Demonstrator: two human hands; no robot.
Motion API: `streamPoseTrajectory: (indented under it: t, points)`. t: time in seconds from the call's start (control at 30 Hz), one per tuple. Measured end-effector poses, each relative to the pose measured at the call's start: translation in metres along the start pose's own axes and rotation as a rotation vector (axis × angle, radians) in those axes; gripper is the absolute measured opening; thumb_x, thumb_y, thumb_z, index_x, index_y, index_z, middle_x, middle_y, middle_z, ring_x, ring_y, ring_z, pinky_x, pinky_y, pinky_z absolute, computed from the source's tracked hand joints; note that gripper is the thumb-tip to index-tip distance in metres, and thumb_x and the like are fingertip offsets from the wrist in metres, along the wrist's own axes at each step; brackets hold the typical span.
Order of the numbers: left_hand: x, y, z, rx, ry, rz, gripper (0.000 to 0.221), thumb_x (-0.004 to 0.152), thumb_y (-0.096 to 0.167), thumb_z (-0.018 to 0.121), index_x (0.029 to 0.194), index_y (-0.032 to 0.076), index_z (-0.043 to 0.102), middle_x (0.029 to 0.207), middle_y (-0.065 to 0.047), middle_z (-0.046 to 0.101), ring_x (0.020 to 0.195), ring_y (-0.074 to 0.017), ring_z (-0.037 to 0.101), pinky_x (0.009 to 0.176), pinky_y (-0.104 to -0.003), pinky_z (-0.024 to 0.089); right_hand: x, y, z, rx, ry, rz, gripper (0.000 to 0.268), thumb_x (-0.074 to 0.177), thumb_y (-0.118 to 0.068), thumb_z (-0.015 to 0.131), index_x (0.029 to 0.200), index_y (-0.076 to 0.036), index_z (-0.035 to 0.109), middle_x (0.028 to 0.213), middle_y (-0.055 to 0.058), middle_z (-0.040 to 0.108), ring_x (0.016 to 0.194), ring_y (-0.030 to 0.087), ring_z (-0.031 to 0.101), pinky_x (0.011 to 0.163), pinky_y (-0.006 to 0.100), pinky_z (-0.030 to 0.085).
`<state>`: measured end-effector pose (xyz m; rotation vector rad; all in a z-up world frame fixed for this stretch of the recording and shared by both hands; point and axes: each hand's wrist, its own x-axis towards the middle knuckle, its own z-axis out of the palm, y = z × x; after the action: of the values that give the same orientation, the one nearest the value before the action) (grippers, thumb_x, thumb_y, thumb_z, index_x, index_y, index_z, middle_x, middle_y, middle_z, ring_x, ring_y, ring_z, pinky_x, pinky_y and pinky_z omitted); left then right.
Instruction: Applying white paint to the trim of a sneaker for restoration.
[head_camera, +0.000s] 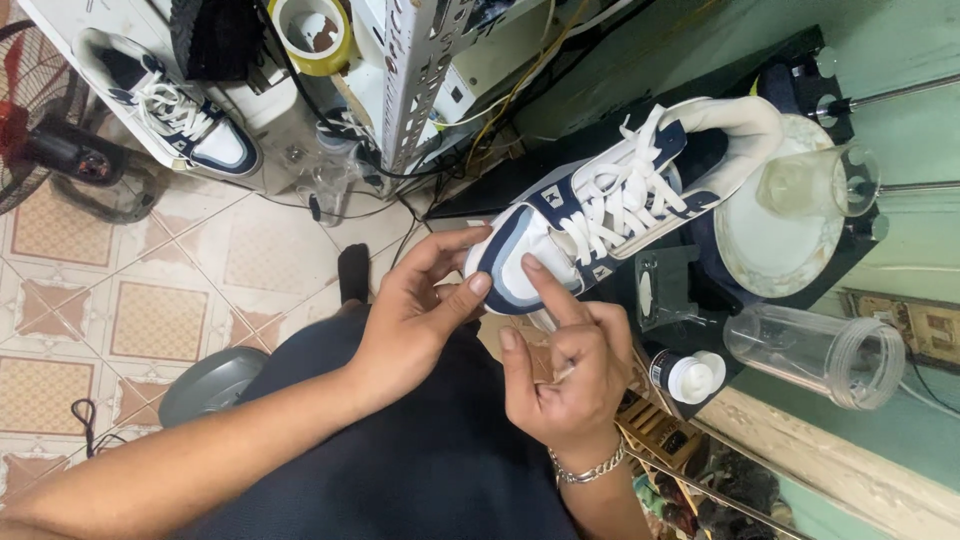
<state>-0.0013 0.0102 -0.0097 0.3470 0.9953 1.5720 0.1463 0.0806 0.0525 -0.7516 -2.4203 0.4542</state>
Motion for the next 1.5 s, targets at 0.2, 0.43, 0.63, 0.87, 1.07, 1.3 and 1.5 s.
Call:
streamPoseTrajectory:
  t: [0.2,0.43,0.63,0.87,1.07,1.3,1.5]
  points:
    - [0.001,0.005,0.003,0.006,0.000,-0.008,0.042,0.100,0.010,0.063,0.141,0.003,0.053,0.131,-0.009,0.065,0.103,-0.0096,0.065,0.084,-0.025,0.056,-0.002,0.001,0.002,-0.032,-0.026,-0.033,0.043,0.089,-0.014,0.078,0.084,-0.011,0.035,0.129,0.012,0.072,0.079,0.021,0.049,0.072,0.027,0.041]
    - [0.000,0.004,0.003,0.020,0.000,0.000,0.041,0.101,0.009,0.062,0.141,0.003,0.054,0.131,-0.009,0.066,0.106,-0.0114,0.065,0.086,-0.026,0.056,-0.004,0.003,0.004,-0.050,-0.001,-0.055,0.040,0.091,-0.014,0.078,0.085,-0.010,0.039,0.128,0.010,0.073,0.081,0.020,0.051,0.076,0.028,0.043]
    - [0.001,0.008,0.003,0.009,-0.002,-0.026,0.040,0.100,0.009,0.061,0.139,0.004,0.054,0.132,-0.008,0.066,0.107,-0.0122,0.066,0.086,-0.027,0.058,-0.001,0.001,0.002,-0.091,0.005,-0.069,0.037,0.087,-0.015,0.079,0.086,-0.010,0.041,0.125,0.010,0.073,0.082,0.020,0.054,0.078,0.033,0.042]
    - [0.002,0.006,0.004,0.095,0.011,-0.018,0.042,0.099,0.009,0.061,0.141,0.005,0.055,0.128,-0.007,0.066,0.109,-0.0124,0.064,0.085,-0.028,0.057,-0.008,0.002,-0.013,0.074,0.102,0.009,0.034,0.091,-0.010,0.076,0.098,-0.005,0.043,0.133,0.019,0.068,0.095,0.024,0.060,0.083,0.034,0.051]
    - [0.001,-0.012,-0.006,0.114,0.106,-0.056,0.045,0.098,0.012,0.058,0.142,0.007,0.052,0.125,-0.006,0.069,0.106,-0.0141,0.066,0.084,-0.032,0.057,-0.061,0.021,-0.043,0.517,0.574,0.364,0.036,0.091,0.000,0.069,0.088,-0.008,0.035,0.131,0.033,0.065,0.075,0.010,0.061,0.060,0.020,0.051]
    - [0.012,-0.020,-0.008,-0.043,0.168,-0.148,0.050,0.104,0.031,0.042,0.145,0.004,0.049,0.118,-0.013,0.066,0.104,-0.0227,0.068,0.091,-0.044,0.059,-0.141,0.067,-0.071,0.009,0.843,0.636,0.044,0.090,0.008,0.079,0.078,-0.008,0.040,0.091,0.022,0.075,0.060,0.008,0.062,0.054,0.023,0.045]
    - [0.019,-0.053,-0.015,0.330,0.155,-0.474,0.034,0.098,0.025,0.049,0.123,0.003,0.058,0.119,-0.011,0.072,0.096,-0.0239,0.072,0.083,-0.041,0.057,-0.170,0.086,-0.085,-0.151,0.856,0.844,0.046,0.080,-0.002,0.090,0.100,-0.002,0.049,0.099,0.013,0.063,0.085,0.008,0.057,0.075,0.026,0.049]
